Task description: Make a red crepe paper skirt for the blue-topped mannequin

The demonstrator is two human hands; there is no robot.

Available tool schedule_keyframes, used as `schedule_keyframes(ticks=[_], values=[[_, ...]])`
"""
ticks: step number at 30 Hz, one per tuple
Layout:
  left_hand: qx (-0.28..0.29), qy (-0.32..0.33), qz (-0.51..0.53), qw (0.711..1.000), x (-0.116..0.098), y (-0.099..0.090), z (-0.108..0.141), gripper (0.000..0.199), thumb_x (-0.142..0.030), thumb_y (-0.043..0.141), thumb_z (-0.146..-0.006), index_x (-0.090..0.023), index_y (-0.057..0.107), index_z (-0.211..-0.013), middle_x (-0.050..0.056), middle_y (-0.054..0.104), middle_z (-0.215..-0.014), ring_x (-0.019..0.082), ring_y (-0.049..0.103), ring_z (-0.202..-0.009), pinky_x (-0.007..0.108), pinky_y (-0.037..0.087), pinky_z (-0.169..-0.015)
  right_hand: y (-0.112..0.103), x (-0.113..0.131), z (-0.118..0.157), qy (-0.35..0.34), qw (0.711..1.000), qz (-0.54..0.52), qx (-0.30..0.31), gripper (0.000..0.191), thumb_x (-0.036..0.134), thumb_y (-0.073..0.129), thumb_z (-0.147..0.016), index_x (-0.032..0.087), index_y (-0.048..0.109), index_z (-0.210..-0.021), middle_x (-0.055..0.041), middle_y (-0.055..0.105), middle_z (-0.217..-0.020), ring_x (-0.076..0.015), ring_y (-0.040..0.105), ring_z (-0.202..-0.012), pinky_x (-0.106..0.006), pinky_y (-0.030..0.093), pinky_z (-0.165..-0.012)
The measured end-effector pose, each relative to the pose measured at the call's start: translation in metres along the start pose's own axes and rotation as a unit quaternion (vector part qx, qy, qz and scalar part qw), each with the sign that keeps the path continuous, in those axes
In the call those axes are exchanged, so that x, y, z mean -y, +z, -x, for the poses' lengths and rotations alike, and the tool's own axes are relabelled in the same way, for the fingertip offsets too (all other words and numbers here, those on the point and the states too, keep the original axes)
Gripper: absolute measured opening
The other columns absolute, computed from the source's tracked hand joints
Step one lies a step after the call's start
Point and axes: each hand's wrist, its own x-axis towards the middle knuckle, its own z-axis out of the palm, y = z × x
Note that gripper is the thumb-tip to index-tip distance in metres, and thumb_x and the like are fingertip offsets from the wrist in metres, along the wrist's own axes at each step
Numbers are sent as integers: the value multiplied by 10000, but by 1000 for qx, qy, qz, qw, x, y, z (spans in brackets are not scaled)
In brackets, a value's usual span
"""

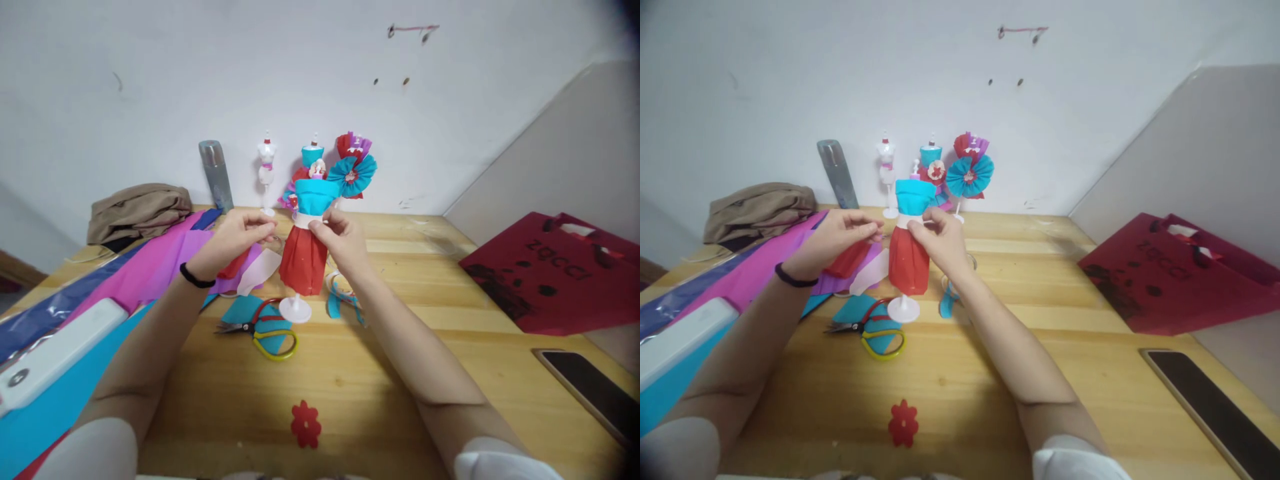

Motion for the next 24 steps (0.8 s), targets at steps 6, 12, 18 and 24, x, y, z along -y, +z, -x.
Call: schedule_keyframes(ticks=[6,12,18,24], values=[[180,-9,-174,968,43,16,19,184,-254,625,-797,-144,709,-677,29,682,-669,149,593,-632,239,433,-575,-8,-6,-9,-112,986,101,-69,195,358,637,-720,214,513,-677,7,514,-691,-156,546,-694,-320,481,-715],[235,113,-303,917,75,53,71,162,-249,741,-783,-166,740,-921,104,718,-1085,249,644,-1022,363,482,-949,-3,-12,-7,-148,976,142,-71,205,354,606,-752,229,460,-682,11,504,-694,-156,525,-692,-323,471,-709],[267,117,-351,890,68,32,83,67,-188,668,-839,-147,708,-804,97,728,-999,219,647,-964,323,488,-902,6,-21,1,-184,966,174,-62,185,346,605,-798,231,483,-722,-12,543,-725,-186,537,-729,-360,464,-732],[108,67,-285,950,41,8,59,205,-259,551,-869,-166,732,-847,43,746,-769,159,652,-674,258,499,-643,14,-17,8,-187,963,180,-76,192,345,621,-836,233,486,-758,-29,584,-777,-197,574,-780,-353,496,-733]])
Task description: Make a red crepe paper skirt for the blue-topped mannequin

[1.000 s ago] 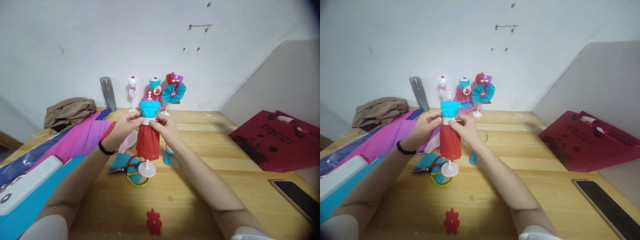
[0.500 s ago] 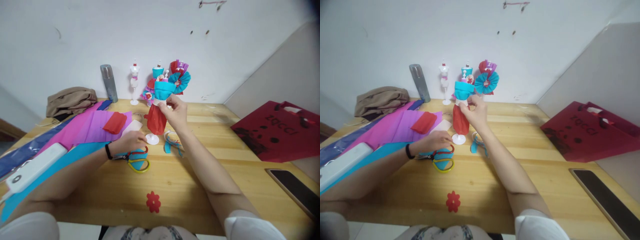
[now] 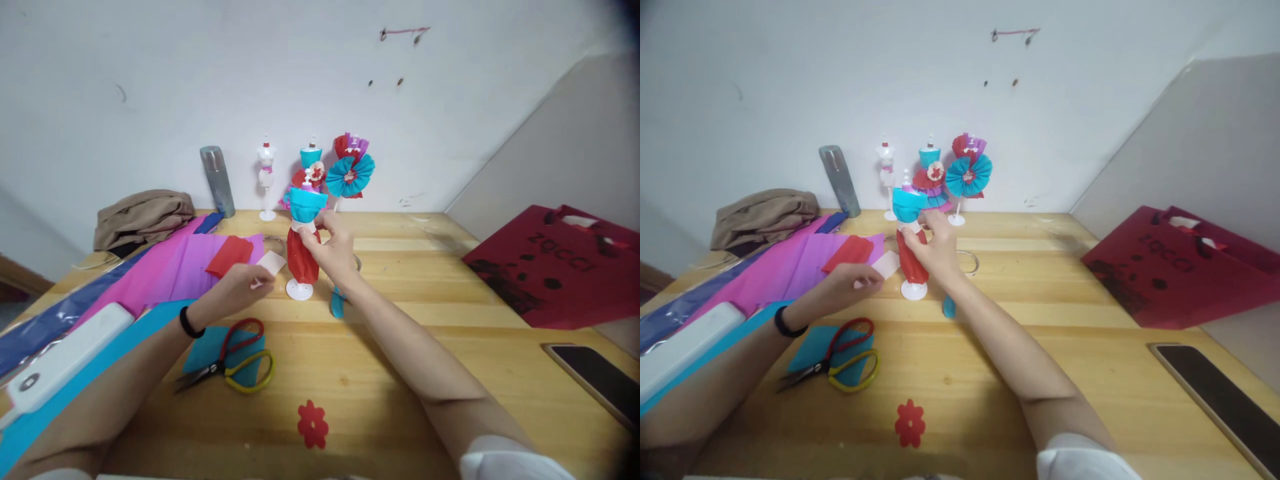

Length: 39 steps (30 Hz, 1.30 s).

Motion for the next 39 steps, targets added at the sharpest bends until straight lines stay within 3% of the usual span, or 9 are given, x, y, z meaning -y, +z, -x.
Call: schedule_keyframes(ticks=[2,4,8,12,17,20,26,33,39], values=[[-132,-41,96,986,-11,-6,-16,268,-343,587,-856,-170,740,-993,73,780,-942,196,703,-802,291,555,-734,1,2,1,3,1000,-1,-1,190,352,628,-849,231,502,-775,-37,605,-795,-200,585,-791,-351,505,-727],[-201,-50,169,963,-25,-7,-33,352,-404,633,-826,-154,736,-1051,118,764,-1121,253,706,-1019,347,558,-899,3,4,3,6,1000,1,6,204,384,644,-853,227,525,-800,-45,623,-807,-204,592,-785,-352,511,-714],[-167,-2,266,949,-51,-1,-54,347,-398,579,-856,-132,721,-1027,104,762,-1104,250,690,-1070,356,528,-975,6,5,6,16,999,31,18,249,442,650,-846,216,545,-856,-65,647,-831,-220,604,-771,-362,500,-682],[-194,-40,271,942,-61,4,-57,256,-331,624,-803,-132,701,-944,79,758,-987,242,690,-975,347,533,-905,-1,16,6,-7,995,83,45,187,390,611,-852,214,553,-877,-93,670,-877,-248,617,-820,-383,486,-709],[-230,-76,300,923,-54,-1,-56,191,-318,695,-740,-147,698,-824,45,739,-850,213,671,-854,310,526,-776,-16,32,-1,-38,989,50,137,90,240,605,-821,220,620,-907,-99,704,-974,-270,646,-975,-419,506,-838],[-212,-72,344,912,-46,-3,-57,197,-330,737,-732,-155,656,-690,15,674,-698,176,628,-730,280,494,-678,-21,32,-5,-14,987,4,162,75,205,616,-825,223,657,-885,-83,718,-1003,-253,657,-1006,-422,510,-893],[-148,-28,472,869,-32,0,-60,222,-308,785,-750,-152,648,-670,-12,636,-682,110,561,-648,246,464,-654,-13,22,-6,2,992,-2,126,156,271,741,-757,202,602,-775,-68,709,-869,-227,647,-844,-381,509,-769],[-155,-2,448,881,-25,-1,-59,177,-289,797,-748,-153,687,-720,5,681,-750,133,585,-693,267,462,-698,-16,25,-9,-4,989,8,145,98,253,625,-807,207,578,-734,-45,689,-800,-209,637,-793,-365,499,-725],[-145,10,478,866,-24,-6,-60,188,-270,828,-690,-158,681,-718,16,687,-764,146,599,-732,283,459,-744,-18,23,-13,22,981,-47,186,65,193,593,-789,200,613,-727,-21,684,-735,-192,652,-734,-344,510,-687]])
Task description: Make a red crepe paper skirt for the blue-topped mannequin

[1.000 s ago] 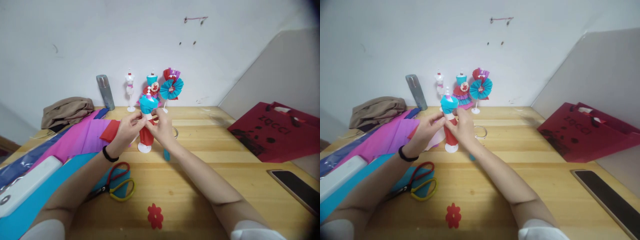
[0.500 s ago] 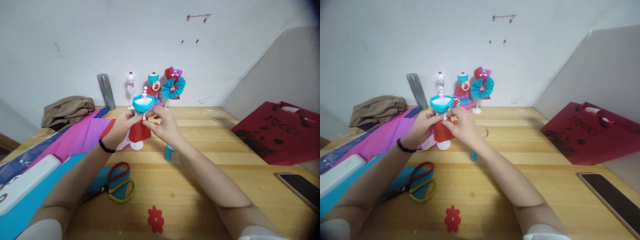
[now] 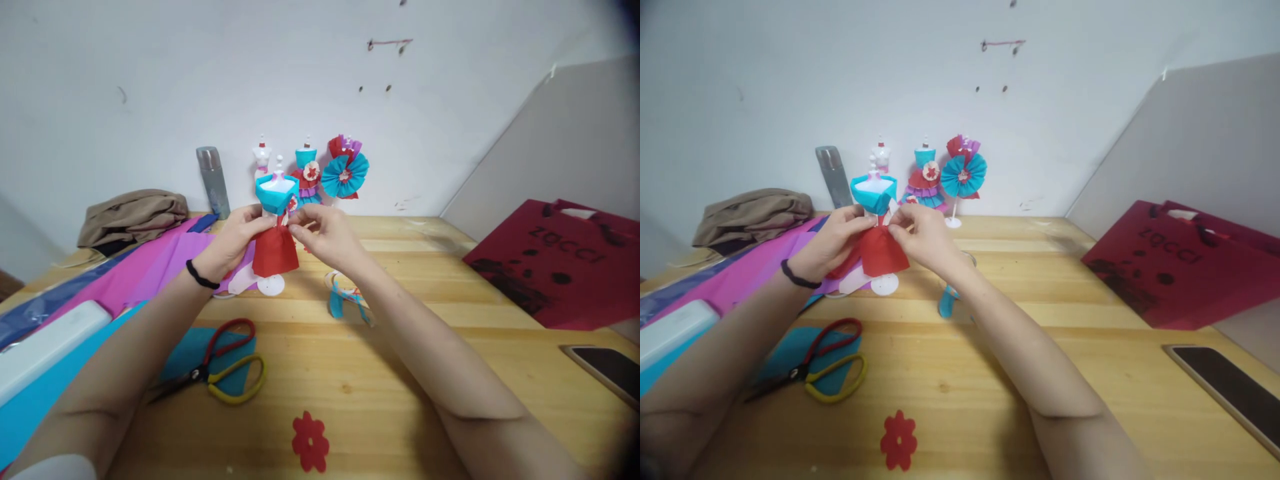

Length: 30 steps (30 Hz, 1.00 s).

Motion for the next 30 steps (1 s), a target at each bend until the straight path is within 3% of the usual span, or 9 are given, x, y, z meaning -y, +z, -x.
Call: schedule_keyframes(ticks=[8,13,16,20,26,30], values=[[9,1,-17,1000,-2,-11,-2,177,-253,828,-683,-149,731,-788,26,707,-804,151,620,-755,291,468,-768,6,0,2,-2,1000,-12,-6,62,174,576,-783,194,631,-762,-19,696,-761,-175,643,-710,-329,504,-672],[22,5,-15,1000,0,-14,-2,188,-250,811,-714,-145,751,-859,48,738,-872,173,653,-820,314,481,-848,4,2,2,38,998,-34,-46,164,318,651,-791,202,558,-724,0,631,-670,-147,585,-598,-287,458,-569],[27,7,-19,999,-1,-12,-1,194,-255,806,-716,-144,752,-865,57,744,-871,187,663,-831,321,488,-850,7,1,2,49,996,-22,-70,249,401,712,-753,207,556,-760,-2,636,-689,-163,605,-646,-283,448,-575],[31,10,-21,999,-2,-11,-1,187,-263,804,-712,-149,738,-845,52,738,-854,185,658,-820,310,490,-816,13,-4,2,41,996,1,-75,272,425,715,-752,213,546,-773,3,635,-708,-166,599,-666,-290,440,-596],[18,14,-32,999,1,-9,-2,180,-269,800,-712,-149,714,-814,33,704,-814,175,640,-768,329,495,-814,16,-5,3,8,995,-10,-98,355,466,574,-893,223,479,-653,-1,564,-608,-142,512,-582,-291,405,-554],[4,24,-51,998,1,-5,-1,170,-276,798,-711,-153,696,-768,20,674,-760,162,607,-720,320,490,-773,16,-1,4,2,995,-29,-94,276,406,584,-868,220,511,-677,-3,578,-636,-155,559,-630,-290,436,-578]])
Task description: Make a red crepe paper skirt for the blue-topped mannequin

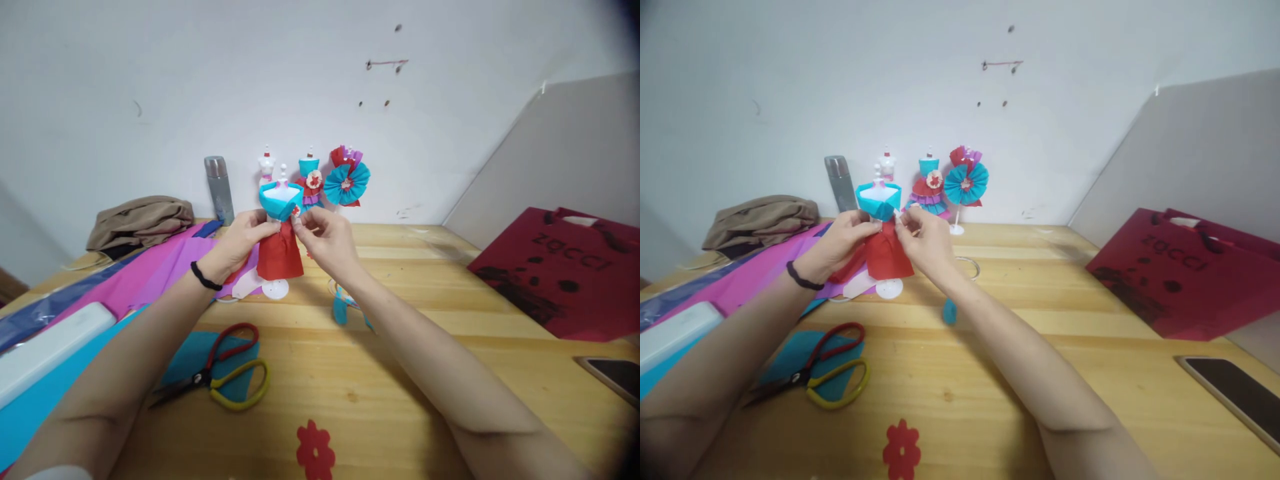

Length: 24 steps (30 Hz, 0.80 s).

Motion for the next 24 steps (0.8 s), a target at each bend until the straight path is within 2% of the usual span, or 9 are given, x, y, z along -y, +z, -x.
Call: schedule_keyframes(ticks=[7,17,21,24], values=[[-21,11,-52,998,-5,5,2,210,-297,779,-711,-166,624,-657,4,614,-679,141,532,-657,291,438,-663,0,2,1,-1,1000,-4,-3,187,312,584,-839,215,551,-682,-8,610,-655,-160,569,-644,-305,470,-613],[-12,18,-43,999,0,6,1,308,-305,771,-718,-179,517,-598,-28,524,-597,125,508,-639,269,420,-644,7,-5,6,-69,995,62,-37,87,184,590,-822,199,628,-745,-31,669,-761,-169,622,-702,-315,511,-660],[-11,15,-39,999,1,5,1,286,-304,764,-724,-173,532,-621,-21,563,-648,113,495,-631,262,400,-623,9,-4,8,-84,994,54,-51,85,185,595,-833,199,637,-760,-35,679,-780,-168,631,-709,-316,524,-657],[-6,19,-25,999,2,5,0,332,-309,775,-717,-180,492,-603,-28,535,-625,114,496,-633,262,405,-629,10,-4,9,-89,994,44,-54,90,180,596,-834,198,643,-759,-34,677,-775,-165,631,-707,-310,526,-652]])
